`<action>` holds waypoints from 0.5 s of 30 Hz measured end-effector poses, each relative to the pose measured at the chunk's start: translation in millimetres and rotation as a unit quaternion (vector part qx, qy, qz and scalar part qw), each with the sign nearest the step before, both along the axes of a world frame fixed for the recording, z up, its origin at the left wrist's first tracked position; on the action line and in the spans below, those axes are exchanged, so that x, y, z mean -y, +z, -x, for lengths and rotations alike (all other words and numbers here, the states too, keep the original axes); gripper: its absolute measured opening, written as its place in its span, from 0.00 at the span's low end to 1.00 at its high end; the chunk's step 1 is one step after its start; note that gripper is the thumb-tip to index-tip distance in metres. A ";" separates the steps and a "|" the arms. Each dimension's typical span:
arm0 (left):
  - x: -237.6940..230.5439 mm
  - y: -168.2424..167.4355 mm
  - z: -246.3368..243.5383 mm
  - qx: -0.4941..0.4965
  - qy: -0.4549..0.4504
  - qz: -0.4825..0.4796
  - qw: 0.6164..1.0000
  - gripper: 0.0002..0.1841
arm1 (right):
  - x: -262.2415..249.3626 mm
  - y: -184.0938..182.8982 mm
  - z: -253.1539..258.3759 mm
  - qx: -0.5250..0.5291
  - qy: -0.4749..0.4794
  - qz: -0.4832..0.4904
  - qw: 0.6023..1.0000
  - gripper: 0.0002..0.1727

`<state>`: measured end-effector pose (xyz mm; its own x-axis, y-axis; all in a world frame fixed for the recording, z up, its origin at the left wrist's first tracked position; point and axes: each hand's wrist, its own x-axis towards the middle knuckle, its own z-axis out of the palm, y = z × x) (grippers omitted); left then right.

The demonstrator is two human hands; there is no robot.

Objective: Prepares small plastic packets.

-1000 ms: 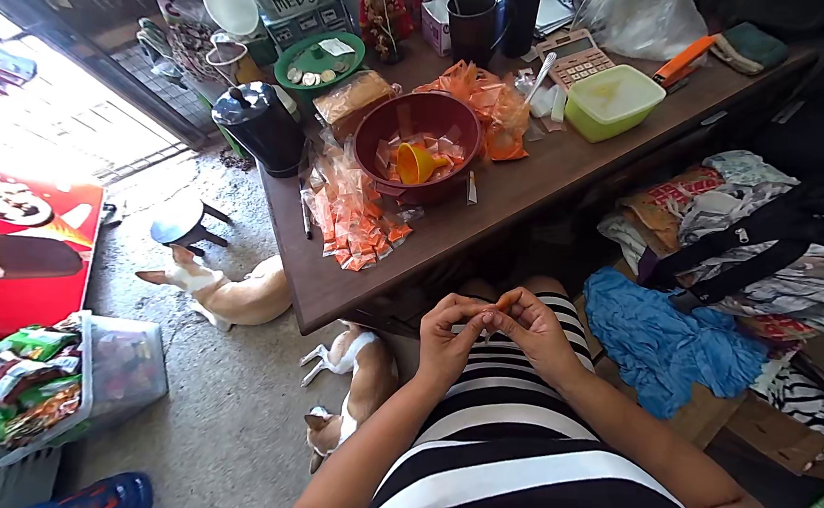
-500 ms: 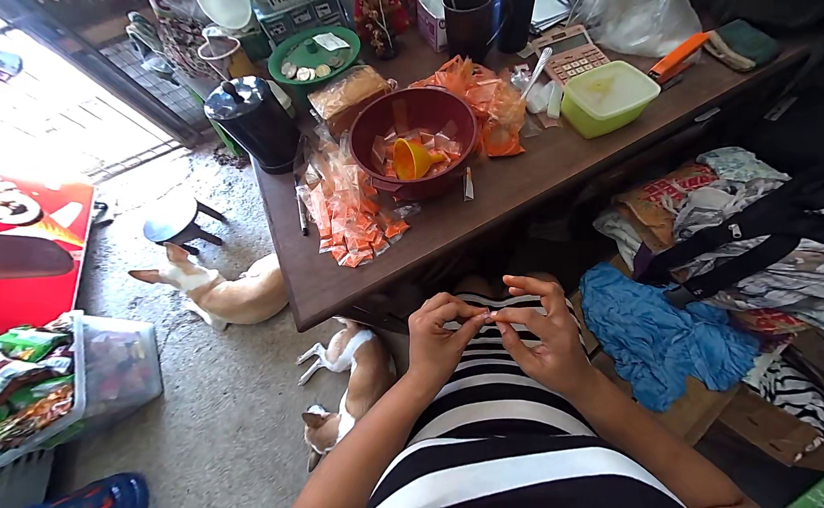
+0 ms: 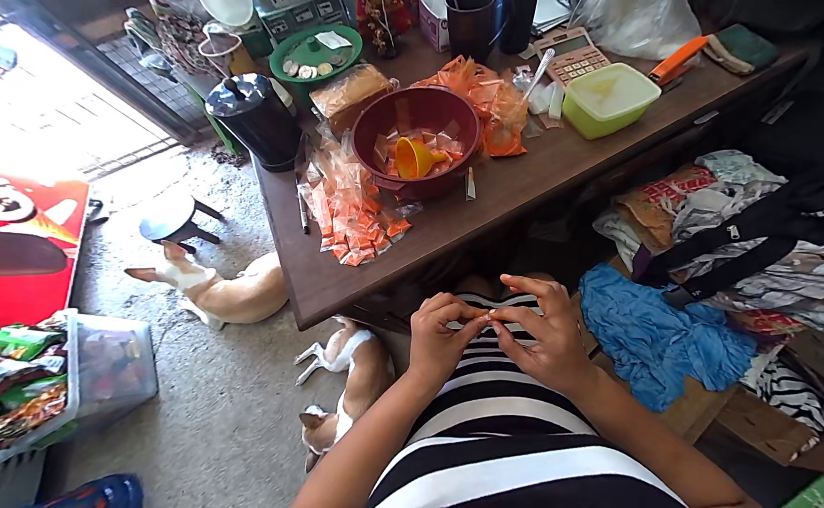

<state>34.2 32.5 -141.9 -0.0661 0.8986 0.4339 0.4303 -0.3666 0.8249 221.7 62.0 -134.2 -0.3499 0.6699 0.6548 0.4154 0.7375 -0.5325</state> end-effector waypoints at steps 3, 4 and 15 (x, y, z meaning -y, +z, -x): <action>0.6 0.5 1.2 -0.005 -0.001 0.007 1.000 0.04 | -1.0 0.7 0.5 0.024 -0.016 -0.011 1.000 0.08; 0.5 0.1 1.3 -0.006 -0.001 0.007 1.000 0.05 | -1.4 0.8 0.6 0.028 -0.021 -0.019 0.999 0.08; -0.9 -3.4 4.2 -0.006 0.004 0.009 1.000 0.05 | -2.0 0.1 5.1 0.038 -0.026 -0.037 0.998 0.06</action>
